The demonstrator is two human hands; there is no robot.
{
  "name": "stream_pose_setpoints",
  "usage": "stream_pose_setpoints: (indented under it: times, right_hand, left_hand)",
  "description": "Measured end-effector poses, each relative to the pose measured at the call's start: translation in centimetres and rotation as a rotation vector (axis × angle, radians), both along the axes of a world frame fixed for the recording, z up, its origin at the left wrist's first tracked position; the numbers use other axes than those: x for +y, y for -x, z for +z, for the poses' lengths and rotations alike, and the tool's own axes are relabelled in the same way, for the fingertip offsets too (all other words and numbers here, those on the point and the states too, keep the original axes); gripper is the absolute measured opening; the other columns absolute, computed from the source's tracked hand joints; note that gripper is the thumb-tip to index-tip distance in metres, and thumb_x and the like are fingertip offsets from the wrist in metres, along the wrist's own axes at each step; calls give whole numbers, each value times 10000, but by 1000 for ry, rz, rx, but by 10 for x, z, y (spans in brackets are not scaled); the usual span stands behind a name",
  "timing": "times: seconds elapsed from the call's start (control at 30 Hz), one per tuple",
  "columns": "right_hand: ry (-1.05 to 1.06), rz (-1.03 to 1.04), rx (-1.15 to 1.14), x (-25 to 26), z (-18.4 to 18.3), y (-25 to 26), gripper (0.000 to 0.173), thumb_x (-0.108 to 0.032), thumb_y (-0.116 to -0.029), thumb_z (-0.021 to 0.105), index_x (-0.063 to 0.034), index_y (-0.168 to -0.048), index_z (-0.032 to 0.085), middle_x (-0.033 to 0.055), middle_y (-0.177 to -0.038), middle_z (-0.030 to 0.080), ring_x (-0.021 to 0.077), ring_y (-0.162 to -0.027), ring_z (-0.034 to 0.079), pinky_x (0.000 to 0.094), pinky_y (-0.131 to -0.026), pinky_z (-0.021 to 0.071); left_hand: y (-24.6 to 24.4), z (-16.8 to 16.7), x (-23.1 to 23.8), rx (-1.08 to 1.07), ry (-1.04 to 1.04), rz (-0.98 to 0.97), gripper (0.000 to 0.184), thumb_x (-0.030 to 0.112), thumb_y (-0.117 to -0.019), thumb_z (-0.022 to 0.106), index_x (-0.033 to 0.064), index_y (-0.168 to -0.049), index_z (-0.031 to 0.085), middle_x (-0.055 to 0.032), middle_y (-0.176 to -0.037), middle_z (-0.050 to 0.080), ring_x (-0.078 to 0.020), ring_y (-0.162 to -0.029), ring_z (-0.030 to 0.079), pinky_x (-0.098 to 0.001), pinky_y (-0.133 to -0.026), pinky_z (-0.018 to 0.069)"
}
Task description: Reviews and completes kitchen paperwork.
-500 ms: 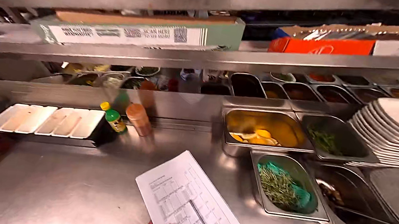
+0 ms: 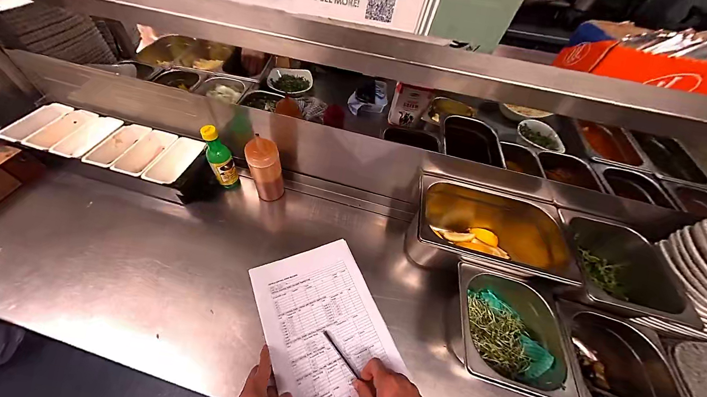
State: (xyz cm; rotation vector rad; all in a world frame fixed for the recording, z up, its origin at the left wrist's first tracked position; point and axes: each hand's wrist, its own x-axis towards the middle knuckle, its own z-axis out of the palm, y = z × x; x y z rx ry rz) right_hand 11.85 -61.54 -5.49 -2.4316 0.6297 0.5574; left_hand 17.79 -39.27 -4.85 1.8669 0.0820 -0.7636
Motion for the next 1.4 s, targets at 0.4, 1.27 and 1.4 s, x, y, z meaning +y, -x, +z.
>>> stream_pose_setpoints:
  times: [0.4, 1.27, 1.4]
  right_hand:
    - [-54, 70, -1073, 11, -40, 10, 205, -76, -921, 596, -56, -982, 790, 65, -855, 766, 140, -780, 739, 306, -723, 622]
    - [-440, -211, -650, 21, -25, -2, 184, -178, -805, 819, -76, -810, 664, -37, -613, 590, 55, -532, 544, 252, -515, 463]
    - [-529, -274, -629, 10, -29, -2, 284, -157, -734, 868, -103, -751, 589, -47, -612, 559, 53, -534, 518, 244, -515, 436]
  left_hand:
    - [9, 2, 0, -30, 36, -10, 903, 66, -897, 645, -17, -1626, 118, -355, -1530, 371, -390, -1198, 632, -487, -1014, 539]
    - [-13, -16, 13, 4, 166, 229, 667, 52, -917, 636, 29, -1530, 377, -150, -1143, 734, -208, -927, 755, -377, -821, 635]
    - [-17, -18, 8, 11, 105, 220, 696, 117, -930, 646, -15, -1548, 353, -179, -1170, 708, -222, -934, 735, -396, -824, 618]
